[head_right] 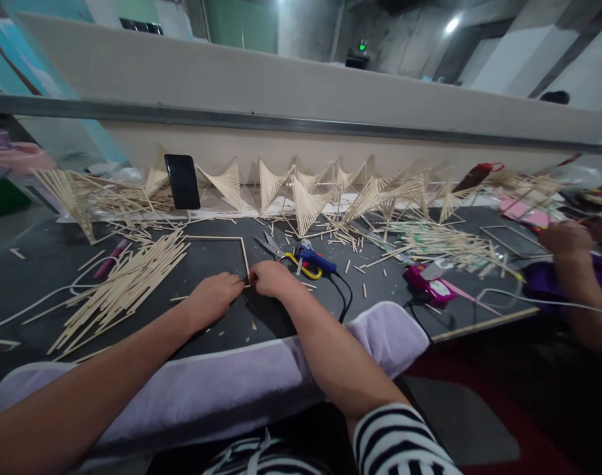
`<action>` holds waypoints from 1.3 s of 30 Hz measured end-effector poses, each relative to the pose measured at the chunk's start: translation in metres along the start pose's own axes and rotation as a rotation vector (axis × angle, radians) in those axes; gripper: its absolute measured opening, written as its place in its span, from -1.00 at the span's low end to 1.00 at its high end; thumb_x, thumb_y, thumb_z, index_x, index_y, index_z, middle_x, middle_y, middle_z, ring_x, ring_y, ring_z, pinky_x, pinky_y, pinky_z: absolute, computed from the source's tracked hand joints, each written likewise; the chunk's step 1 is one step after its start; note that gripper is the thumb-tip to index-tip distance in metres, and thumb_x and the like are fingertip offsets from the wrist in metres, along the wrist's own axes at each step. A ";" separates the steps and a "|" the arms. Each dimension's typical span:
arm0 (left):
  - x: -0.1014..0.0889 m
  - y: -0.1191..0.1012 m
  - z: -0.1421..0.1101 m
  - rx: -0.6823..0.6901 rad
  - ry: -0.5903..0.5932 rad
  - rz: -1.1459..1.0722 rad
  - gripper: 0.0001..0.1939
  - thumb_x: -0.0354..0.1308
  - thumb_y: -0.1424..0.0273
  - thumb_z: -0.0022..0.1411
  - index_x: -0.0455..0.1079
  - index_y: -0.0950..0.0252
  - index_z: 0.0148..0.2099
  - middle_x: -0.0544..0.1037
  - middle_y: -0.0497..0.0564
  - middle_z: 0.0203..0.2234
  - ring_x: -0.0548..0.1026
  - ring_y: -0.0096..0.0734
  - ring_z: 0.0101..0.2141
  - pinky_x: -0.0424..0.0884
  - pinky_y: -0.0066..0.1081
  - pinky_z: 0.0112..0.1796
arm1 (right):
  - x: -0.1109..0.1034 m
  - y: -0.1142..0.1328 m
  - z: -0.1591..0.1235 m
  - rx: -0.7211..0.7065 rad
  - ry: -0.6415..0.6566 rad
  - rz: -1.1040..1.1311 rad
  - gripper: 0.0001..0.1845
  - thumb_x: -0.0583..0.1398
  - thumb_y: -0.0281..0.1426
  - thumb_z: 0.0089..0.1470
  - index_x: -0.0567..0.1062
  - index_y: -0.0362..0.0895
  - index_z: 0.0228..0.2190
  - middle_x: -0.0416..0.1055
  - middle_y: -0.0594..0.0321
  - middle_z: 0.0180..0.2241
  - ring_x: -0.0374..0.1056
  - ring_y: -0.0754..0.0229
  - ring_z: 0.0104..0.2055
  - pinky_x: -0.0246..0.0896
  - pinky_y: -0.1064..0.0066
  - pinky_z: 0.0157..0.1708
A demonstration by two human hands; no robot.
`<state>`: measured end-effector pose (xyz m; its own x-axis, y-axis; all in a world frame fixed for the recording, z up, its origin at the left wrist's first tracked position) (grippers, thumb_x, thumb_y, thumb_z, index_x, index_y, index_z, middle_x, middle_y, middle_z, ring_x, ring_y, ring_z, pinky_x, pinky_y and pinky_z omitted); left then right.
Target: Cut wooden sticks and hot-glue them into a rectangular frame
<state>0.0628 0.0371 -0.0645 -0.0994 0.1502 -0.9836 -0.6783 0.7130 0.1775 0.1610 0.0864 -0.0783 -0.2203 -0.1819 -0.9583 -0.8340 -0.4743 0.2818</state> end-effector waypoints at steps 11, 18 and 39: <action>-0.001 0.032 -0.014 -0.073 -0.159 -0.195 -0.64 -0.08 0.55 0.14 0.30 0.30 -0.01 0.43 0.08 -0.20 0.37 -0.34 -0.16 0.31 -0.39 -0.14 | -0.005 -0.015 0.002 0.031 -0.186 0.214 -0.85 0.10 -0.52 -0.13 0.43 -0.17 -0.42 0.41 0.26 -0.45 0.25 0.30 -0.42 0.03 0.54 -0.45; -0.004 0.078 -0.021 -0.271 -0.316 -0.232 -0.71 -0.10 0.50 0.17 0.42 0.36 -0.17 0.49 0.11 -0.29 0.41 -0.35 -0.23 0.32 -0.38 -0.15 | -0.005 -0.011 -0.001 0.060 -0.348 0.270 -0.87 0.07 -0.52 -0.08 0.38 -0.15 -0.42 0.37 0.25 -0.47 0.23 0.27 -0.41 0.01 0.52 -0.46; 0.002 0.153 0.025 -0.501 -0.119 -0.153 -0.67 -0.07 0.46 0.13 0.43 0.29 -0.11 0.46 0.19 -0.18 0.41 -0.23 -0.16 0.30 -0.33 -0.16 | 0.006 0.019 -0.057 0.284 -0.317 0.076 -0.81 0.02 -0.48 0.05 0.42 -0.18 -0.33 0.44 0.10 -0.31 0.36 0.22 -0.26 0.13 0.49 -0.32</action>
<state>-0.0229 0.1637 -0.0383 0.0913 0.1680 -0.9815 -0.9459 0.3227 -0.0327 0.1724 0.0272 -0.0755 -0.3944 0.0877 -0.9148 -0.9057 -0.2057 0.3707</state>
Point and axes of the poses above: each hand's wrist, its own z-axis towards the middle knuckle, its own x-axis out of the palm, y = z × x, the point moved 6 cm from there along z, towards the middle knuckle
